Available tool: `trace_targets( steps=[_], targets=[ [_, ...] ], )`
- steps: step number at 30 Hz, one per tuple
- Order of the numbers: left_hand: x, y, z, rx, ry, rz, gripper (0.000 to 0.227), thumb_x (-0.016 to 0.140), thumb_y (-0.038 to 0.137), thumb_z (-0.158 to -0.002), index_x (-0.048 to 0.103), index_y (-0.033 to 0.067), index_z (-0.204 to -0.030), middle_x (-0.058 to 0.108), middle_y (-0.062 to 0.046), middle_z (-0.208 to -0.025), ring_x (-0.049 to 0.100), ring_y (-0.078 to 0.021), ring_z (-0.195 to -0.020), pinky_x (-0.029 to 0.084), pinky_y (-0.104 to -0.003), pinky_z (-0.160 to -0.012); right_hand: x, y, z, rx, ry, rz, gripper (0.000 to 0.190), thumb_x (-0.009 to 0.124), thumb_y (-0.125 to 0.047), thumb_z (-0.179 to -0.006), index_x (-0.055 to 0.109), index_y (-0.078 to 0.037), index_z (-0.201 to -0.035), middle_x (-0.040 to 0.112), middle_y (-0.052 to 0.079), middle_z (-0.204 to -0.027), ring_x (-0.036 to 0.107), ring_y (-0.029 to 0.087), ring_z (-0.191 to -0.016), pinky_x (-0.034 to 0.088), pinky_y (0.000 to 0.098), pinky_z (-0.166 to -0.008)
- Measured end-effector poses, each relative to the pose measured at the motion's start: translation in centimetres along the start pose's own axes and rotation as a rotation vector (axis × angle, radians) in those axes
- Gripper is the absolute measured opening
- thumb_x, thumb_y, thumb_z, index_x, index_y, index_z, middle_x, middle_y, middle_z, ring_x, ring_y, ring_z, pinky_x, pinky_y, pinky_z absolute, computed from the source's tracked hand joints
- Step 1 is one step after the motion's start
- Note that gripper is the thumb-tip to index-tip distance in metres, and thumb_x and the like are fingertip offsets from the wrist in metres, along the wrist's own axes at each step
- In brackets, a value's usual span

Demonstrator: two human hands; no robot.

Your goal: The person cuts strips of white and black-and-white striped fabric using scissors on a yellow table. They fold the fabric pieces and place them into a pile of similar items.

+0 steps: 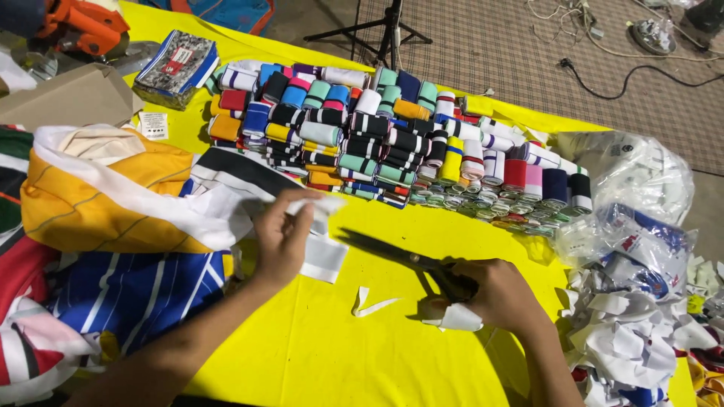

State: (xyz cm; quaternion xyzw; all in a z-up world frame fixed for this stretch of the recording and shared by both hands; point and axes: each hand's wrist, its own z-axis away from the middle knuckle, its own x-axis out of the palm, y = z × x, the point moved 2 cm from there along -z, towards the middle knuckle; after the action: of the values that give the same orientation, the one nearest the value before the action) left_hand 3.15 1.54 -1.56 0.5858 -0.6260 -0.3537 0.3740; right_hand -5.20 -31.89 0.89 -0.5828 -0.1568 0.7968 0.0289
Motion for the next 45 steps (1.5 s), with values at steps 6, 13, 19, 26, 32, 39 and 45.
trace_targets(
  steps=[6, 13, 19, 26, 32, 39, 45],
  targets=[
    [2.2, -1.3, 3.2, -0.133, -0.267, 0.052, 0.026, 0.055, 0.015, -0.097, 0.077, 0.009, -0.111, 0.078, -0.006, -0.085, 0.059, -0.0075, -0.056, 0.051, -0.022, -0.057, -3.5, -4.0, 0.0, 0.029, 0.029, 0.004, 0.041, 0.087, -0.015, -0.067, 0.076, -0.013, -0.106, 0.077, 0.009, -0.099, 0.078, 0.036, -0.086, 0.065, 0.045, -0.075],
    [3.7, 1.8, 3.5, -0.034, -0.495, -0.03, 0.024, 0.055, 0.017, -0.099, 0.066, 0.0106, -0.119, 0.078, -0.012, -0.086, 0.061, -0.0185, -0.051, 0.051, -0.028, -0.054, -6.3, -5.0, -0.7, 0.048, -0.102, -0.173, 0.047, 0.081, -0.004, -0.076, 0.071, -0.002, -0.121, 0.073, 0.02, -0.116, 0.073, 0.042, -0.109, 0.063, 0.0476, -0.094],
    [3.8, 0.7, 4.2, -0.109, -0.591, 0.029, 0.019, 0.059, 0.016, -0.101, 0.058, 0.0089, -0.119, 0.072, -0.012, -0.093, 0.071, -0.0218, -0.076, 0.059, -0.032, -0.071, -4.4, -6.1, -0.7, 0.028, -0.056, -0.166, 0.044, 0.076, -0.008, -0.08, 0.069, -0.002, -0.123, 0.062, 0.02, -0.13, 0.069, 0.044, -0.116, 0.064, 0.0476, -0.097],
    [4.0, 2.7, 3.9, -0.225, -0.752, -0.031, 0.021, 0.059, 0.02, -0.102, 0.049, 0.0123, -0.119, 0.065, -0.008, -0.097, 0.061, -0.0163, -0.075, 0.046, -0.03, -0.06, -0.6, -11.6, -2.0, -0.397, 0.272, -0.789, 0.03, 0.067, -0.028, -0.095, 0.074, -0.003, -0.109, 0.075, 0.009, -0.098, 0.069, 0.018, -0.081, 0.055, 0.0292, -0.068],
    [4.2, 2.8, 3.6, -0.211, -0.744, -0.092, 0.025, 0.061, 0.019, -0.102, 0.049, 0.0109, -0.123, 0.065, -0.007, -0.082, 0.059, -0.0143, -0.062, 0.039, -0.03, -0.05, 0.6, -10.3, -1.9, -0.392, 0.439, -0.833, 0.018, 0.072, -0.018, -0.092, 0.079, -0.003, -0.101, 0.079, 0.012, -0.098, 0.074, 0.02, -0.085, 0.059, 0.0292, -0.072],
    [4.4, 2.9, 2.7, 0.081, -0.575, -0.182, 0.027, 0.072, 0.003, -0.091, 0.07, 0.0039, -0.118, 0.07, -0.009, -0.106, 0.069, -0.0241, -0.099, 0.059, -0.033, -0.085, 0.7, -9.6, -1.6, -0.5, 0.539, -0.662, 0.018, 0.067, -0.011, -0.096, 0.078, -0.001, -0.107, 0.073, 0.012, -0.1, 0.07, 0.023, -0.088, 0.057, 0.0307, -0.077],
    [4.1, 3.3, 2.3, 0.119, -0.508, -0.125, 0.014, 0.077, -0.002, -0.086, 0.071, 0.0038, -0.098, 0.071, -0.009, -0.1, 0.071, -0.0202, -0.089, 0.053, -0.026, -0.067, 0.5, -9.6, -1.7, -0.429, 0.55, -0.633, 0.014, 0.072, -0.014, -0.093, 0.076, -0.006, -0.103, 0.078, 0.008, -0.095, 0.072, 0.016, -0.078, 0.057, 0.0224, -0.063]
  ],
)
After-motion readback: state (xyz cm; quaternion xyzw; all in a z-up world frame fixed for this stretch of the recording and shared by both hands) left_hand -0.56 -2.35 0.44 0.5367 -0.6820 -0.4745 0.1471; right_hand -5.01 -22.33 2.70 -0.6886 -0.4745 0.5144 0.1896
